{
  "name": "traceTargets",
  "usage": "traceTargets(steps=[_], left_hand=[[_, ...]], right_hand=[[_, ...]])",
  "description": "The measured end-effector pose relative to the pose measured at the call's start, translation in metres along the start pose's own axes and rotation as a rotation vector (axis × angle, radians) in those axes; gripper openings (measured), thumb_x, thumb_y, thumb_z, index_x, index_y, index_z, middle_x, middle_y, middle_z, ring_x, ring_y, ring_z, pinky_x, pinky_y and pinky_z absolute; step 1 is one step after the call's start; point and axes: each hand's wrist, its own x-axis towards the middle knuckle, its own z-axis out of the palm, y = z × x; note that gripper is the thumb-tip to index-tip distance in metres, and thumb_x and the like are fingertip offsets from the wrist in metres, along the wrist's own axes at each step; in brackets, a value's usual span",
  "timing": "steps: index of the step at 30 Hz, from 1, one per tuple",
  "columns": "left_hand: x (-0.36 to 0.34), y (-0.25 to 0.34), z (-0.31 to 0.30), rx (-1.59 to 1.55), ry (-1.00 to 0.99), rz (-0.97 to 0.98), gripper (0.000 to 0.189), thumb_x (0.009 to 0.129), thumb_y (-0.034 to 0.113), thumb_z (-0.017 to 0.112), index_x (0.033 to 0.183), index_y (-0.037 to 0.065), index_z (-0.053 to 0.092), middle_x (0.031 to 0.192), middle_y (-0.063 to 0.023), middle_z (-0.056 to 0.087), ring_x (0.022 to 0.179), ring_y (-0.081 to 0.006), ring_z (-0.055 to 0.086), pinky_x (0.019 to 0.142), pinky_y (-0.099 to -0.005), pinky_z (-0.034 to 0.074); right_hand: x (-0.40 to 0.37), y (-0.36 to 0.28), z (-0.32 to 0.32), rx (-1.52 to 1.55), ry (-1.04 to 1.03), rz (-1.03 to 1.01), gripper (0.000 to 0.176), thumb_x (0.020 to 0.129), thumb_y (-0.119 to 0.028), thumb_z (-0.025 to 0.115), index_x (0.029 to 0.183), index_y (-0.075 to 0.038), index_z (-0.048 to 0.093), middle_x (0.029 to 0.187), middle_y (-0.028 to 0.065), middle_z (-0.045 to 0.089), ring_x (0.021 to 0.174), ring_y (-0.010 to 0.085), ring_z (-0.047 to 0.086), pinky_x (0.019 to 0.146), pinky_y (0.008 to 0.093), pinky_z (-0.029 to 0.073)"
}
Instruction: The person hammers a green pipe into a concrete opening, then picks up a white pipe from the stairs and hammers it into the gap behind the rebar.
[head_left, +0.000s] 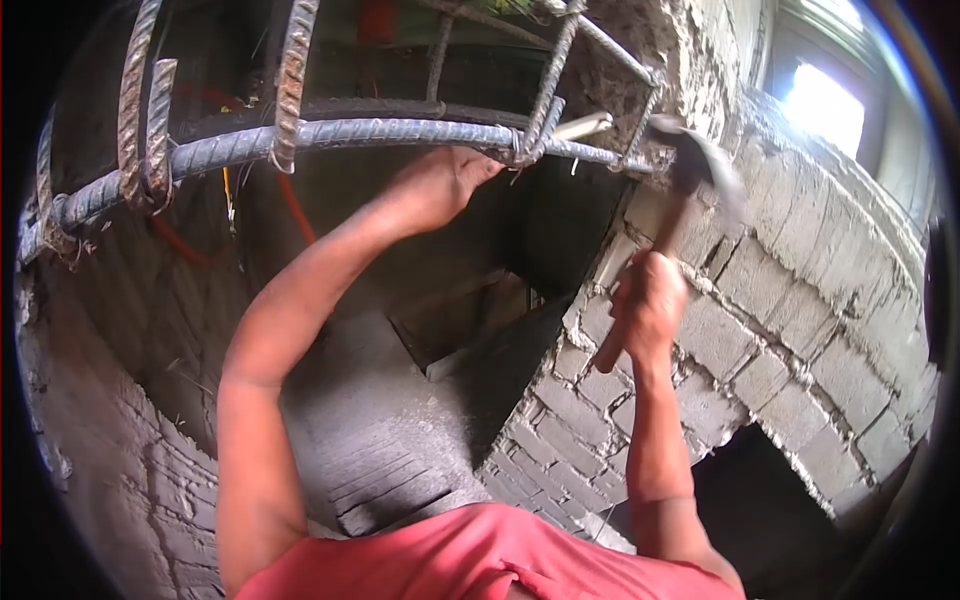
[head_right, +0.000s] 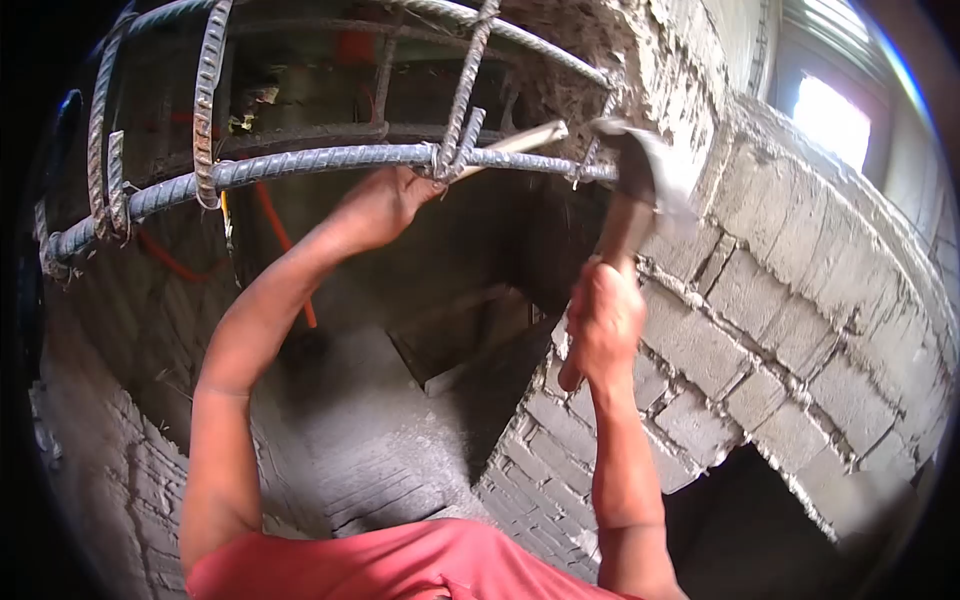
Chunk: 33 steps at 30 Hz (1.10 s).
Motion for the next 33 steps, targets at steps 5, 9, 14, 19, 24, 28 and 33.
traceTargets(steps=[5, 9, 14, 19, 24, 28, 33], left_hand=[[-0.001, 0.013, 0.0, 0.123, -0.059, -0.033, 0.036, 0.1, 0.033, 0.05, 0.094, 0.003, 0.069, 0.089, -0.0214, 0.067, 0.088, -0.0389, 0.064, 0.076, -0.0452, 0.048], [0.001, -0.009, 0.008, 0.117, 0.054, 0.033, 0.035, 0.099, 0.034, 0.052, 0.105, 0.005, 0.07, 0.091, -0.022, 0.068, 0.089, -0.0401, 0.064, 0.077, -0.0458, 0.048], [-0.002, 0.006, 0.007, 0.112, 0.076, 0.077, 0.036, 0.099, 0.035, 0.054, 0.108, 0.004, 0.069, 0.09, -0.0228, 0.068, 0.087, -0.042, 0.063, 0.075, -0.0473, 0.047], [0.001, -0.001, 0.007, 0.216, 0.08, 0.061, 0.032, 0.098, 0.032, 0.056, 0.108, 0.003, 0.068, 0.095, -0.0231, 0.068, 0.091, -0.042, 0.064, 0.075, -0.0476, 0.048], [0.001, 0.012, 0.002, 0.15, 0.116, 0.093, 0.027, 0.096, 0.024, 0.061, 0.109, 0.001, 0.067, 0.097, -0.023, 0.069, 0.093, -0.0417, 0.065, 0.077, -0.0476, 0.049], [0.001, 0.008, 0.004, 0.136, 0.076, 0.077, 0.027, 0.097, 0.025, 0.057, 0.109, 0.003, 0.066, 0.097, -0.0219, 0.069, 0.094, -0.0411, 0.064, 0.079, -0.0478, 0.049], [0.002, 0.0, 0.004, 0.158, 0.054, 0.053, 0.028, 0.098, 0.027, 0.056, 0.111, 0.005, 0.067, 0.098, -0.0208, 0.069, 0.095, -0.0405, 0.064, 0.08, -0.0473, 0.049]], right_hand=[[0.004, -0.06, -0.014, 0.394, 0.139, -0.556, 0.067, 0.09, -0.073, 0.045, 0.104, -0.008, 0.047, 0.071, 0.0041, 0.048, 0.051, 0.0144, 0.045, 0.044, 0.0268, 0.042], [0.014, -0.037, -0.006, 0.411, 0.113, -0.83, 0.065, 0.092, -0.074, 0.039, 0.095, -0.01, 0.052, 0.071, 0.0035, 0.051, 0.054, 0.015, 0.047, 0.046, 0.0283, 0.043], [0.012, 0.023, 0.005, -0.095, -0.003, -0.067, 0.045, 0.103, -0.047, 0.044, 0.087, -0.005, 0.054, 0.06, 0.0005, 0.051, 0.048, 0.0096, 0.048, 0.042, 0.026, 0.039], [-0.001, -0.052, -0.008, 0.258, 0.097, -0.538, 0.036, 0.098, -0.044, 0.047, 0.093, -0.008, 0.051, 0.067, 0.0017, 0.047, 0.049, 0.0102, 0.043, 0.043, 0.0243, 0.039], [0.016, 0.008, -0.009, -0.241, 0.166, -0.848, 0.047, 0.097, -0.053, 0.053, 0.077, -0.01, 0.049, 0.058, -0.0012, 0.04, 0.051, 0.0133, 0.041, 0.05, 0.0288, 0.041], [0.014, 0.009, 0.009, -0.025, -0.03, -0.13, 0.047, 0.102, -0.051, 0.043, 0.086, -0.008, 0.054, 0.061, 0.0004, 0.05, 0.047, 0.009, 0.046, 0.042, 0.0251, 0.037], [0.001, -0.072, -0.008, 0.742, 0.11, -0.748, 0.061, 0.082, -0.071, 0.061, 0.1, -0.014, 0.055, 0.07, -0.0012, 0.044, 0.053, 0.009, 0.04, 0.047, 0.0236, 0.038]])
